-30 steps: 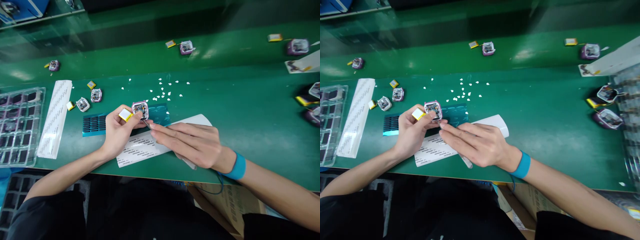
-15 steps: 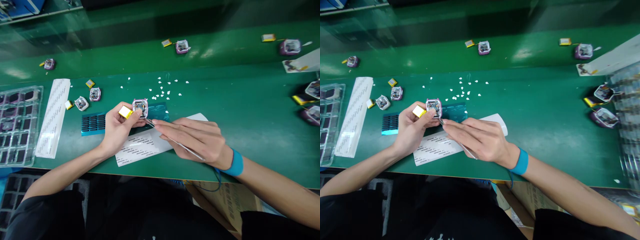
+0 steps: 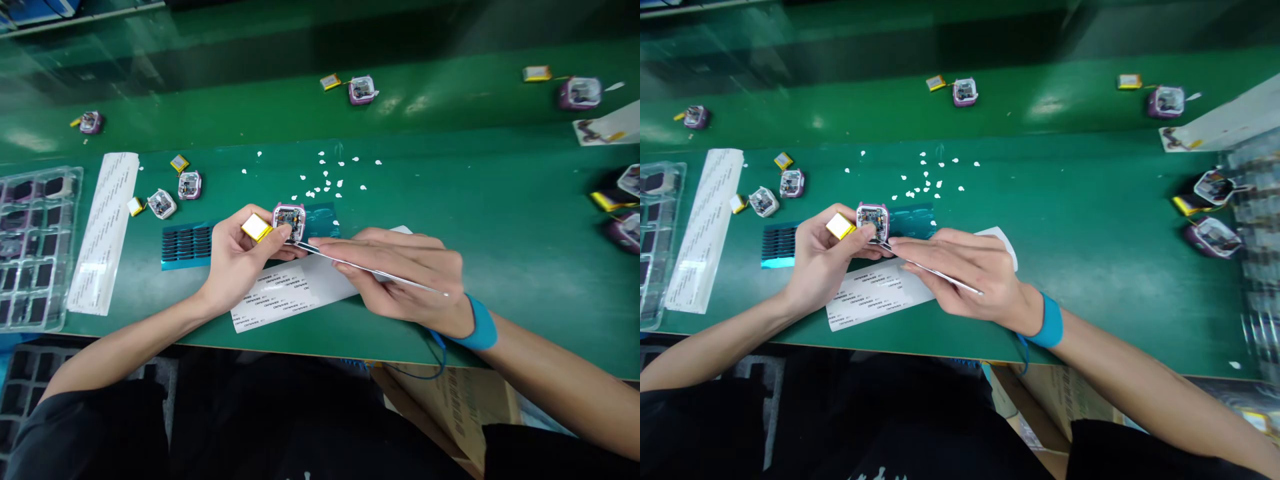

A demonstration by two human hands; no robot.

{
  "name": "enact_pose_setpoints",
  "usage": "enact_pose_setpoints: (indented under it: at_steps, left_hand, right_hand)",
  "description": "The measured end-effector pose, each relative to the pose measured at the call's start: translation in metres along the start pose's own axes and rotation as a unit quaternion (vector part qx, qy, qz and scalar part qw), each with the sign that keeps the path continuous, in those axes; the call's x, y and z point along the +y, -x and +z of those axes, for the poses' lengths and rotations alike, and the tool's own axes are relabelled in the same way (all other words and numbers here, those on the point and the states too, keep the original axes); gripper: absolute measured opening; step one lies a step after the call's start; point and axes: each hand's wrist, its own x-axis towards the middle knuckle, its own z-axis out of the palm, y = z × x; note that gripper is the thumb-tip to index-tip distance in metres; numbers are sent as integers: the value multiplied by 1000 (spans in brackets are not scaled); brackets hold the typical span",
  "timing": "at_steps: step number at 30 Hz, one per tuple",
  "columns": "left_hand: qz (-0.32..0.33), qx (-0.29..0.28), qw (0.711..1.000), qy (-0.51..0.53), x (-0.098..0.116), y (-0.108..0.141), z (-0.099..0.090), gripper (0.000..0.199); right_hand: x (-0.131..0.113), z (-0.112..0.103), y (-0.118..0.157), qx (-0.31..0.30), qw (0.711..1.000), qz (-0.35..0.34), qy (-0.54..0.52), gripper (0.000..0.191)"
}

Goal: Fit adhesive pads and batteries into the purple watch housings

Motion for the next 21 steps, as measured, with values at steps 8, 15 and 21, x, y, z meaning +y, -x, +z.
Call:
enact_pose_setpoints:
  at_steps: [8, 15, 21]
  left_hand:
    - [14, 16, 1000, -13, 5, 1, -2, 25]
    - [5, 12, 1000, 15, 0, 0, 0, 26]
    - [10, 39, 999, 27, 1, -4, -3, 30]
  right_hand:
    - [-5, -11, 3, -102, 989, -65, 85, 47]
    - [-1, -17, 0, -82, 988, -88, 97, 41]
    - [2, -27, -1, -93, 979, -111, 145, 42]
